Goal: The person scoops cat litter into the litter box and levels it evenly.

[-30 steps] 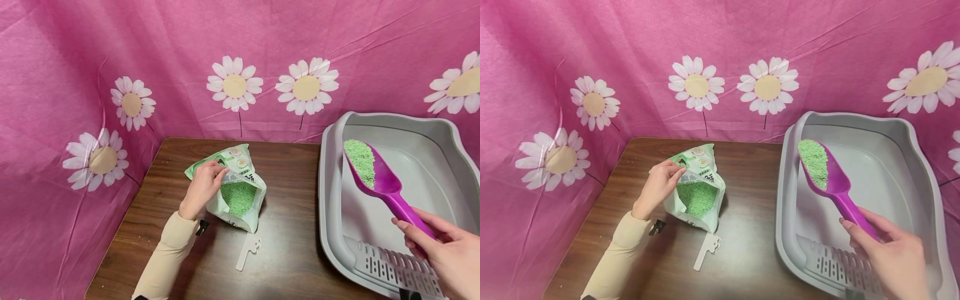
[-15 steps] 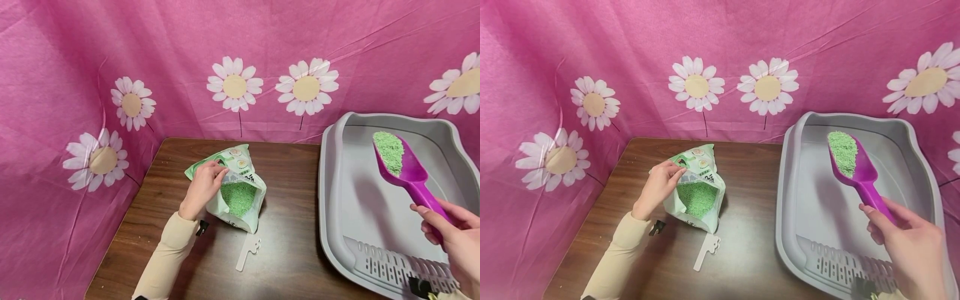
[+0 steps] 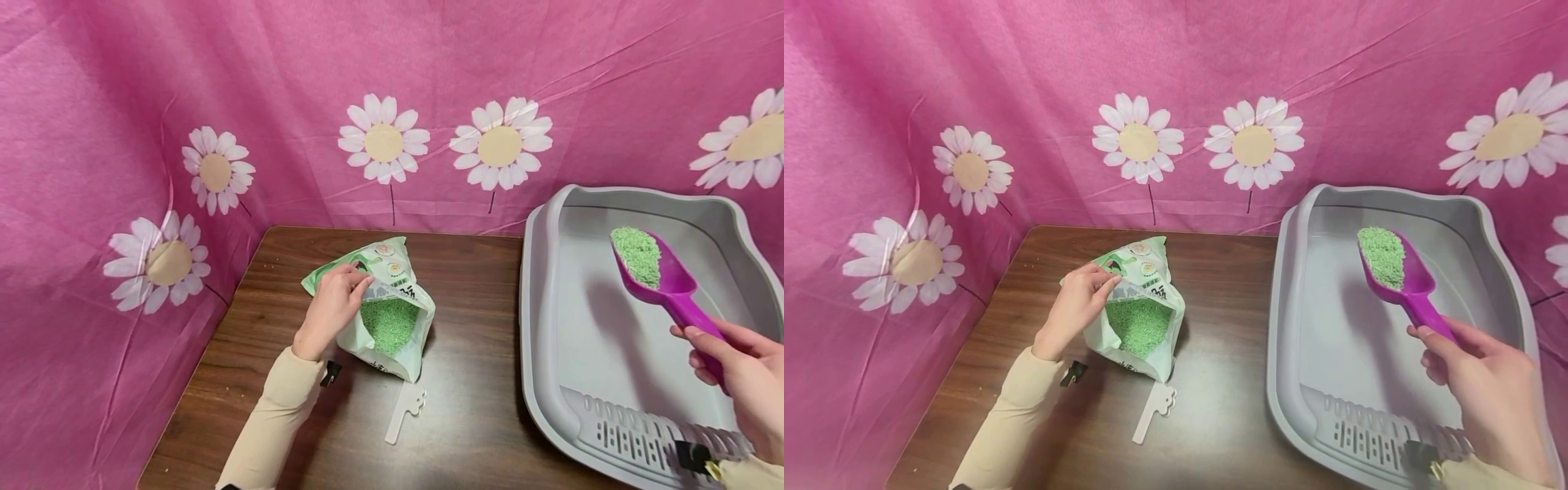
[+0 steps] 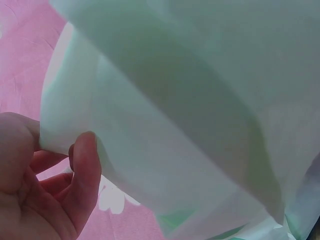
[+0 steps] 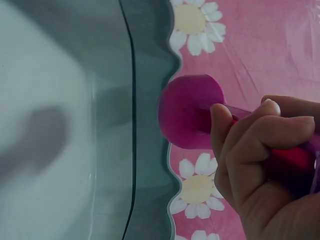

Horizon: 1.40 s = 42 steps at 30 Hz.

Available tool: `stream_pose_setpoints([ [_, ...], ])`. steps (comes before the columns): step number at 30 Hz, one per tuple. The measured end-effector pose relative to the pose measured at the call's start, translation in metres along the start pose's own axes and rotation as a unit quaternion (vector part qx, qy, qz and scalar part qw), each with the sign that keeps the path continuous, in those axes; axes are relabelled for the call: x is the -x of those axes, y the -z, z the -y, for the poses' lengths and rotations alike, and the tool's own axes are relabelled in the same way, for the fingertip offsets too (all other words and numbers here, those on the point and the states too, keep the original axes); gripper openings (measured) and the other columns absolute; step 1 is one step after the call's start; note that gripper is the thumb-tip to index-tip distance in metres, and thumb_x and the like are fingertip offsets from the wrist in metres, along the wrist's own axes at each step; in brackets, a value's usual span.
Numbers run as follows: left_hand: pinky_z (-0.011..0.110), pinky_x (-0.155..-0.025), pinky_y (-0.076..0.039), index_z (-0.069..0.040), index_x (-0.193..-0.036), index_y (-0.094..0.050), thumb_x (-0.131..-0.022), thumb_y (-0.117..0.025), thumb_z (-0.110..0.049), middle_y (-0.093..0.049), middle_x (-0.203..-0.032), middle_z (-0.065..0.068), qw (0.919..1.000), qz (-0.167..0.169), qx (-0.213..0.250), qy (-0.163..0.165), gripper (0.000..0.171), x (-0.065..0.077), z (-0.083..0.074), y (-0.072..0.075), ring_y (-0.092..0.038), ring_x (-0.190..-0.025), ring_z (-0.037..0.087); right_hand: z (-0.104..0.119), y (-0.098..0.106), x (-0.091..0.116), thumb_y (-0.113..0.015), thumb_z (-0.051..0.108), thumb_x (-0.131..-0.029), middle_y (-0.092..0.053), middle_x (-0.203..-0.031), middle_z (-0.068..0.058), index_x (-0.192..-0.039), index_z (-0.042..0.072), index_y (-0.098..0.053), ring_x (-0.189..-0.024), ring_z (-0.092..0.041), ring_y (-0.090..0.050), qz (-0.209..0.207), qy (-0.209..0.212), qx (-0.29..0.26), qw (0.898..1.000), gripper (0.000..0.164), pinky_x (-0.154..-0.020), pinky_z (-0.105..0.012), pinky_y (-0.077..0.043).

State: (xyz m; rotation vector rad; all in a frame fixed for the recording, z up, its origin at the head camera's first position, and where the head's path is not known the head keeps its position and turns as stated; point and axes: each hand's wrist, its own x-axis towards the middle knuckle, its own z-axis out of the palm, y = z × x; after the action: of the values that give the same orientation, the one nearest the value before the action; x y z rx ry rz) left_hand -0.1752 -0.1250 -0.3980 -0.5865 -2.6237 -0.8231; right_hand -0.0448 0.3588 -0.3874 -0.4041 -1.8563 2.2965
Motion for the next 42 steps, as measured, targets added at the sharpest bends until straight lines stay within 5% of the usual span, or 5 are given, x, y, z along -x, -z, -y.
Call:
stream_pose_setpoints([
  [11, 0.036, -0.1, -0.049, -0.004, -0.088, -0.077, -0.092, -0.065, -0.012, -0.07, -0.084, 0.008, 1.0, 0.004, 0.005, 0.004, 0.015, 0.0, 0.0, 0.0, -0.068, -0.095, 0.025, -0.001, 0.012, -0.02, -0.058, 0.008, -0.095, -0.072, -0.076, 0.015, -0.088, 0.029, -0.074, -0.053, -0.005, -0.054, 0.031, -0.056, 0.119, 0.991, 0.027, -0.045, -0.019, -0.039],
  [26, 0.037, -0.101, -0.048, -0.004, -0.086, -0.077, -0.091, -0.065, -0.012, -0.071, -0.085, 0.009, 0.9999, 0.002, 0.013, 0.008, 0.015, 0.0, 0.001, -0.003, -0.069, -0.092, 0.025, -0.005, 0.015, -0.034, -0.066, 0.021, -0.092, -0.06, -0.059, 0.012, -0.075, 0.047, -0.06, -0.053, -0.004, -0.054, 0.02, -0.059, 0.377, 0.924, 0.031, -0.052, -0.017, -0.044],
  [30, 0.036, -0.102, -0.047, -0.004, -0.087, -0.077, -0.091, -0.066, -0.011, -0.071, -0.085, 0.009, 0.9999, 0.0, 0.014, 0.009, 0.014, 0.0, 0.001, -0.003, -0.069, -0.087, 0.023, -0.005, 0.016, -0.035, -0.063, 0.028, -0.093, -0.06, -0.059, 0.012, -0.093, 0.031, -0.067, -0.053, -0.003, -0.055, 0.021, -0.041, 0.453, 0.89, 0.006, -0.054, -0.019, -0.04],
  [35, 0.036, -0.102, -0.047, -0.004, -0.088, -0.077, -0.091, -0.066, -0.011, -0.071, -0.085, 0.009, 0.9998, 0.0, 0.017, 0.009, 0.013, 0.001, 0.001, -0.003, -0.069, -0.087, 0.022, -0.002, 0.012, -0.033, -0.059, 0.033, -0.094, -0.06, -0.058, 0.009, -0.12, -0.011, -0.055, -0.054, -0.002, -0.051, 0.016, -0.026, 0.533, 0.845, 0.051, -0.056, -0.027, -0.032],
  [42, 0.036, -0.101, -0.048, -0.005, -0.089, -0.077, -0.091, -0.066, -0.012, -0.071, -0.086, 0.009, 0.9998, 0.001, 0.016, 0.011, 0.014, 0.001, 0.001, -0.002, -0.069, -0.092, 0.023, 0.002, 0.009, -0.035, -0.057, 0.033, -0.094, -0.062, -0.061, 0.007, -0.126, -0.011, -0.053, -0.056, 0.0, -0.048, 0.024, -0.031, 0.565, 0.824, 0.054, -0.056, -0.026, -0.03],
])
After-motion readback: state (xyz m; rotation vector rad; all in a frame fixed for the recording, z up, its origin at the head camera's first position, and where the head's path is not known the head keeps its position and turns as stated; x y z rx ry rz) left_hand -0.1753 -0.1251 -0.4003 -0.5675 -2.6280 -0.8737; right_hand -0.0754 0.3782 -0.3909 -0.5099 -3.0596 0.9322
